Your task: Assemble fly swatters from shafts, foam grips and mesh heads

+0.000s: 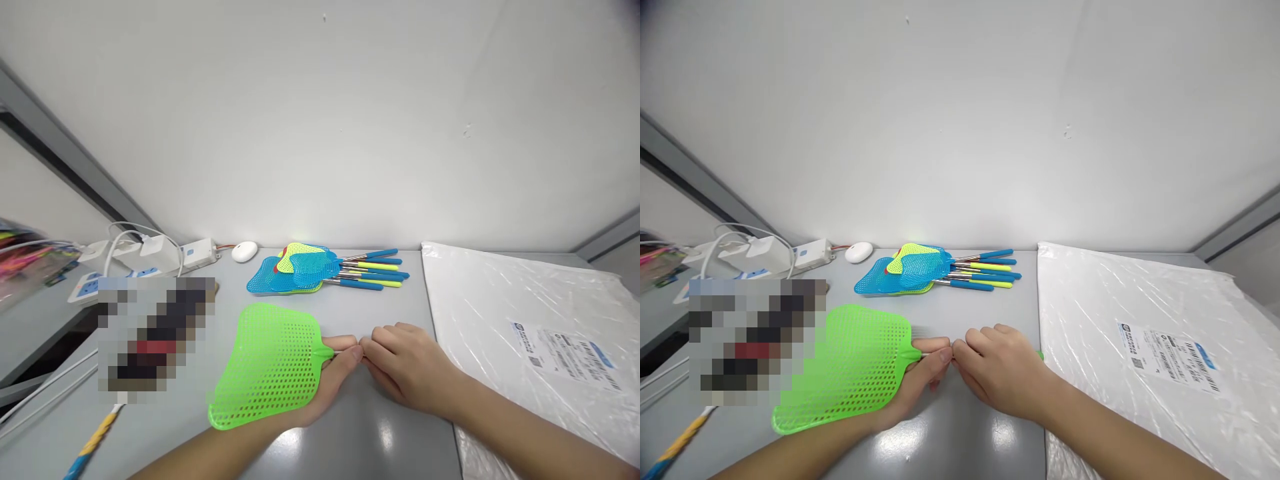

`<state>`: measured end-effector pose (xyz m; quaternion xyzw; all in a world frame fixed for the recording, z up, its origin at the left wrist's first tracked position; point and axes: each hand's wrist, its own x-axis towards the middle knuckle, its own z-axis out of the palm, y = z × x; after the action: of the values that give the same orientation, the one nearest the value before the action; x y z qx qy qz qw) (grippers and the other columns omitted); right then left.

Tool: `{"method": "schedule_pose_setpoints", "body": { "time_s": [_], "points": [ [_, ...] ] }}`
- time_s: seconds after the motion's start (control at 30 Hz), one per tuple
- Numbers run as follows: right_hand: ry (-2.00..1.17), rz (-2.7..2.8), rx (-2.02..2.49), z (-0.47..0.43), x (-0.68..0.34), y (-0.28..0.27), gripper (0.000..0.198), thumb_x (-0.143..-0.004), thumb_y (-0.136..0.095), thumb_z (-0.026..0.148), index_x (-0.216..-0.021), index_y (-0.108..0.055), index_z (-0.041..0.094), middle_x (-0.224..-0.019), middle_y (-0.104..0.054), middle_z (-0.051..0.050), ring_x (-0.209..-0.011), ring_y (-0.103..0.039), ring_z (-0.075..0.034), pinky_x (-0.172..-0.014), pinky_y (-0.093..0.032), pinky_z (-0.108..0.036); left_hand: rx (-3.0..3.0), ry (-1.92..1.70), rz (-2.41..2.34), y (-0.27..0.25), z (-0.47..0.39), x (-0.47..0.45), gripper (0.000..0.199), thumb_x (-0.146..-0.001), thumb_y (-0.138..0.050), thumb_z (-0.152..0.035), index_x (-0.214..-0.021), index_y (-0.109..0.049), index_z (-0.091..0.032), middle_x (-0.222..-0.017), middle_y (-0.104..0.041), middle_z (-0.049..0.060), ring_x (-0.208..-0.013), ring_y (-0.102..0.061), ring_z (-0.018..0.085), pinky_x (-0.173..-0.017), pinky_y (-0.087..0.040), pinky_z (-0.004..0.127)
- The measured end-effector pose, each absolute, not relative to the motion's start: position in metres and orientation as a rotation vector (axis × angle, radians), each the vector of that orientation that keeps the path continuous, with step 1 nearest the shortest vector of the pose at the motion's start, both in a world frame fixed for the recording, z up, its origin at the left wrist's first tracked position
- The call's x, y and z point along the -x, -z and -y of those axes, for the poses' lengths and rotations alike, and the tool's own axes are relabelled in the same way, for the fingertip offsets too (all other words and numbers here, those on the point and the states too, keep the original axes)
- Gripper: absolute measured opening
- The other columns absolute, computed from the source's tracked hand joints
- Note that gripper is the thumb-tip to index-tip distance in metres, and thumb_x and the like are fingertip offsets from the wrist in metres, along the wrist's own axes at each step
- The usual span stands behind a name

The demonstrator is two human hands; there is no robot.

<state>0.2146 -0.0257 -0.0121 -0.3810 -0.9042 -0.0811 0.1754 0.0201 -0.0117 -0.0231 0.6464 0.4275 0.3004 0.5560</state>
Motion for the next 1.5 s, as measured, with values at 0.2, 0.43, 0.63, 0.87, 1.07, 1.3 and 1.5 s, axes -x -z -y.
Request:
{"method": "schedule_pose_setpoints", "body": {
  "time_s": [0.2,0.43,0.63,0.87,1.07,1.3,1.5],
  "points": [
    [0.294,2.555,1.05,0.021,-0.216,0.009,0.022,-0.096,-0.039,0.022,-0.079,-0.052,0.019,-0.062,-0.05,0.003,-0.056,-0.04,-0.012,-0.06,-0.022,-0.031,-1.509,-0.76,-1.017,0.021,0.01,-0.02,0.05,-0.09,-0.04,-0.049,-0.05,-0.033,-0.021,-0.047,-0.029,-0.003,-0.047,-0.03,0.012,-0.051,-0.029,0.029],
    [0.373,2.491,1.079,0.011,-0.233,0.003,0.024,-0.097,-0.039,0.023,-0.081,-0.056,0.018,-0.062,-0.052,0.002,-0.056,-0.043,-0.012,-0.063,-0.024,-0.03,-1.257,-0.961,-0.898,0.007,-0.007,-0.005,0.043,-0.088,-0.041,-0.038,-0.051,-0.026,-0.022,-0.05,-0.02,-0.005,-0.049,-0.026,0.012,-0.054,-0.035,0.029],
    [0.409,2.438,1.091,0.008,-0.243,0.004,0.027,-0.099,-0.039,0.024,-0.08,-0.056,0.018,-0.061,-0.052,0.002,-0.055,-0.042,-0.012,-0.065,-0.026,-0.03,-1.338,-1.167,-0.918,0.009,-0.017,0.012,0.044,-0.09,-0.038,-0.04,-0.053,-0.025,-0.022,-0.052,-0.021,-0.004,-0.052,-0.027,0.014,-0.056,-0.034,0.03],
    [0.418,2.49,1.06,0.02,-0.23,0.007,0.02,-0.098,-0.04,0.02,-0.088,-0.057,0.018,-0.063,-0.049,0.002,-0.057,-0.039,-0.014,-0.066,-0.027,-0.032,-1.71,-0.702,-0.888,0.006,-0.006,0.001,0.042,-0.094,-0.039,-0.045,-0.061,-0.04,-0.019,-0.06,-0.039,-0.003,-0.06,-0.035,0.013,-0.058,-0.03,0.026],
    [0.295,2.524,0.985,0.034,-0.213,0.01,0.018,-0.096,-0.04,0.015,-0.09,-0.057,0.016,-0.063,-0.046,0.003,-0.055,-0.038,-0.013,-0.064,-0.025,-0.032,-1.726,-0.375,-0.821,-0.007,0.002,-0.013,0.041,-0.096,-0.035,-0.046,-0.066,-0.045,-0.019,-0.064,-0.041,-0.003,-0.063,-0.039,0.013,-0.058,-0.032,0.025],
    [0.234,2.526,0.992,0.031,-0.215,0.006,0.026,-0.097,-0.038,0.025,-0.079,-0.054,0.019,-0.059,-0.046,0.004,-0.051,-0.032,-0.012,-0.064,-0.024,-0.031,-1.619,-0.398,-0.804,0.001,0.008,-0.013,0.046,-0.096,-0.032,-0.048,-0.06,-0.038,-0.019,-0.058,-0.034,-0.004,-0.054,-0.031,0.011,-0.05,-0.025,0.025],
    [0.216,2.482,1.015,0.026,-0.219,0.003,0.027,-0.098,-0.038,0.026,-0.079,-0.056,0.018,-0.059,-0.049,0.003,-0.052,-0.035,-0.012,-0.066,-0.024,-0.031,-1.592,-0.557,-0.798,-0.007,0.002,-0.008,0.043,-0.095,-0.038,-0.035,-0.055,-0.039,-0.018,-0.054,-0.041,-0.002,-0.054,-0.035,0.011,-0.055,-0.028,0.026]
  ]
}}
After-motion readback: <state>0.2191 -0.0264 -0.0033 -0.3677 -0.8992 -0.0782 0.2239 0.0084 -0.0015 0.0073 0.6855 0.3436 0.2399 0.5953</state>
